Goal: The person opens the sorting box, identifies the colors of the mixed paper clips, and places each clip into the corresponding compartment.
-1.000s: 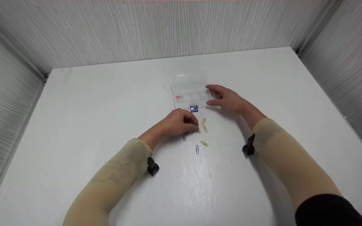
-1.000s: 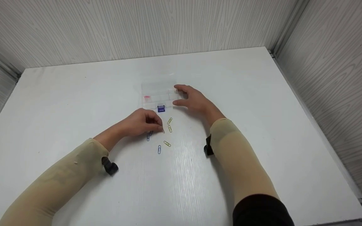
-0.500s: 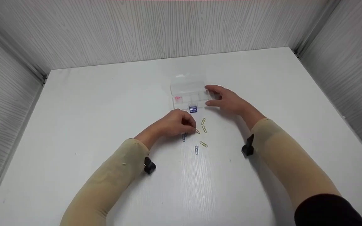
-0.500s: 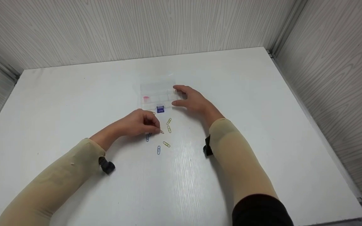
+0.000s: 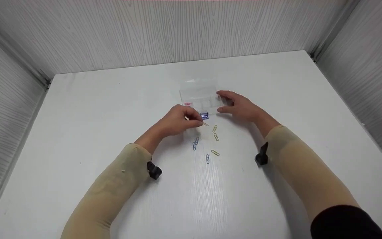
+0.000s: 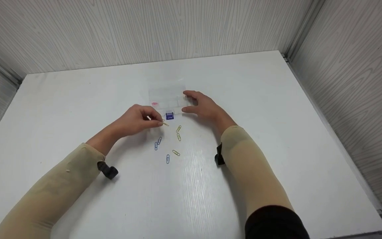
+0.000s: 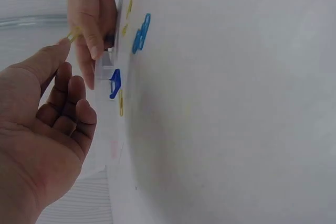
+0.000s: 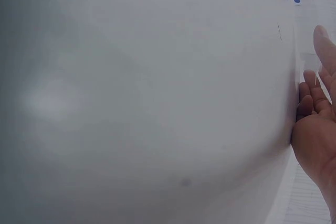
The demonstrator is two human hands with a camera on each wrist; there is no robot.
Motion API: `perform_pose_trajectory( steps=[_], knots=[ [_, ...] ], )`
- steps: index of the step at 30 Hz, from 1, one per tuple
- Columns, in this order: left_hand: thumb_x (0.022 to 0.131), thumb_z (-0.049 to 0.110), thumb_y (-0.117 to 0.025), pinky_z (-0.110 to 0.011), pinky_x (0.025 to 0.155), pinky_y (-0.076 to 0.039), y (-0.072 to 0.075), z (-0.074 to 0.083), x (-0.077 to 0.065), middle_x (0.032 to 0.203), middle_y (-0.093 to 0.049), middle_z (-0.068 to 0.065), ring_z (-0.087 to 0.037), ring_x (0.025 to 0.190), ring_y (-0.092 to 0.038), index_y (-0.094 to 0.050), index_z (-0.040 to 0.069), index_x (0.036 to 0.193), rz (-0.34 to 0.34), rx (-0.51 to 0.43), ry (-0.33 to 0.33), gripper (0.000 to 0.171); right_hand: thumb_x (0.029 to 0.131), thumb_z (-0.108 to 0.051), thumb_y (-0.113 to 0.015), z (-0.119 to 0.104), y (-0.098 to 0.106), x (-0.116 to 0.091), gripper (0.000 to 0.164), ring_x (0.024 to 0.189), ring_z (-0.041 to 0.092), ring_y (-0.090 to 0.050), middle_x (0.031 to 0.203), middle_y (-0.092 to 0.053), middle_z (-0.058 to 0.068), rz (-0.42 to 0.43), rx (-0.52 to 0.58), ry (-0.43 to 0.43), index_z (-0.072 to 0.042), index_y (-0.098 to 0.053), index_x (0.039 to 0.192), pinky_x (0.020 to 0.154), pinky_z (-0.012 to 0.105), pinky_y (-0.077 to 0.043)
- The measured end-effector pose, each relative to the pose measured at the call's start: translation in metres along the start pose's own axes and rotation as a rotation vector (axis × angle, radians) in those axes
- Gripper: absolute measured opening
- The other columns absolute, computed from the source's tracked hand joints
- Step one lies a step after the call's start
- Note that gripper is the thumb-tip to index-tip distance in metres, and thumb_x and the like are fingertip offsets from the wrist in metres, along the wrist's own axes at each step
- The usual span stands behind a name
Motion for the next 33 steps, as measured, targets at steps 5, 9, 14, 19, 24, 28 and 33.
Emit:
perform_pose_trajectory(
  steps=[5,9,14,19,24,28,33],
  knots=[
    [0.098,0.022,-0.079,-0.033,0.081,-0.049,0.026,-0.003,0.003,0.098,-0.074,0.001,-0.019,0.092,-0.060,-0.082,0.015,0.103,0.115,-0.032,0.009,0.009,0.099,-0.040,-0.076,0.002,-0.001,0.002,0.074,0.155,0.020,-0.033,0.168,-0.038,-0.001,-0.004,0.006,-0.008,-0.030,-0.041,0.164,0.125,0.043,-0.025],
    [0.098,0.023,-0.079,-0.033,0.081,-0.048,0.043,-0.016,0.004,0.101,-0.072,-0.001,-0.020,0.095,-0.058,-0.082,0.017,0.103,0.195,-0.051,0.057,0.008,0.099,-0.041,-0.077,0.003,0.000,0.002,0.074,0.152,0.019,-0.037,0.166,-0.040,-0.002,0.001,0.003,-0.020,-0.031,-0.042,0.163,0.125,0.042,-0.026],
    [0.099,0.026,-0.079,-0.032,0.081,-0.048,0.056,-0.039,0.006,0.105,-0.071,-0.003,-0.021,0.097,-0.057,-0.081,0.016,0.106,0.264,-0.079,0.129,0.012,0.099,-0.041,-0.077,0.003,0.000,0.002,0.074,0.153,0.021,-0.035,0.166,-0.040,-0.001,0.004,0.002,-0.022,-0.031,-0.042,0.163,0.125,0.044,-0.025],
    [0.099,0.025,-0.079,-0.031,0.080,-0.049,0.062,-0.061,0.005,0.108,-0.072,-0.004,-0.021,0.096,-0.057,-0.081,0.015,0.108,0.302,-0.117,0.198,0.014,0.099,-0.040,-0.077,0.004,-0.001,0.002,0.073,0.155,0.020,-0.033,0.167,-0.039,-0.002,0.005,-0.001,-0.036,-0.033,-0.042,0.163,0.126,0.043,-0.024],
    [0.100,0.022,-0.078,-0.031,0.079,-0.050,0.064,-0.070,0.003,0.108,-0.072,-0.005,-0.022,0.094,-0.057,-0.080,0.014,0.107,0.313,-0.120,0.222,0.012,0.099,-0.041,-0.077,0.006,-0.001,0.002,0.073,0.154,0.020,-0.034,0.167,-0.039,-0.003,0.002,0.000,-0.045,-0.034,-0.042,0.163,0.126,0.043,-0.024],
    [0.100,0.021,-0.077,-0.032,0.085,-0.049,0.061,-0.071,0.003,0.109,-0.071,-0.006,-0.022,0.098,-0.057,-0.080,0.013,0.108,0.298,-0.115,0.226,0.012,0.098,-0.041,-0.077,0.004,0.000,0.001,0.074,0.154,0.020,-0.034,0.167,-0.039,-0.003,0.001,0.006,-0.049,-0.034,-0.042,0.163,0.126,0.043,-0.024],
    [0.101,0.022,-0.076,-0.033,0.092,-0.048,0.057,-0.071,0.005,0.112,-0.071,-0.005,-0.023,0.102,-0.057,-0.080,0.013,0.113,0.281,-0.099,0.226,0.016,0.099,-0.042,-0.077,0.003,0.000,0.000,0.074,0.154,0.020,-0.034,0.167,-0.038,-0.003,0.002,-0.001,-0.051,-0.035,-0.041,0.163,0.126,0.043,-0.024]
  ],
)
Point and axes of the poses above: each hand's wrist, its own x-axis towards the middle knuckle, its own y-axis out of the back of the hand, z = x × y, the point moved 10 cm from there along x, towards the middle knuckle
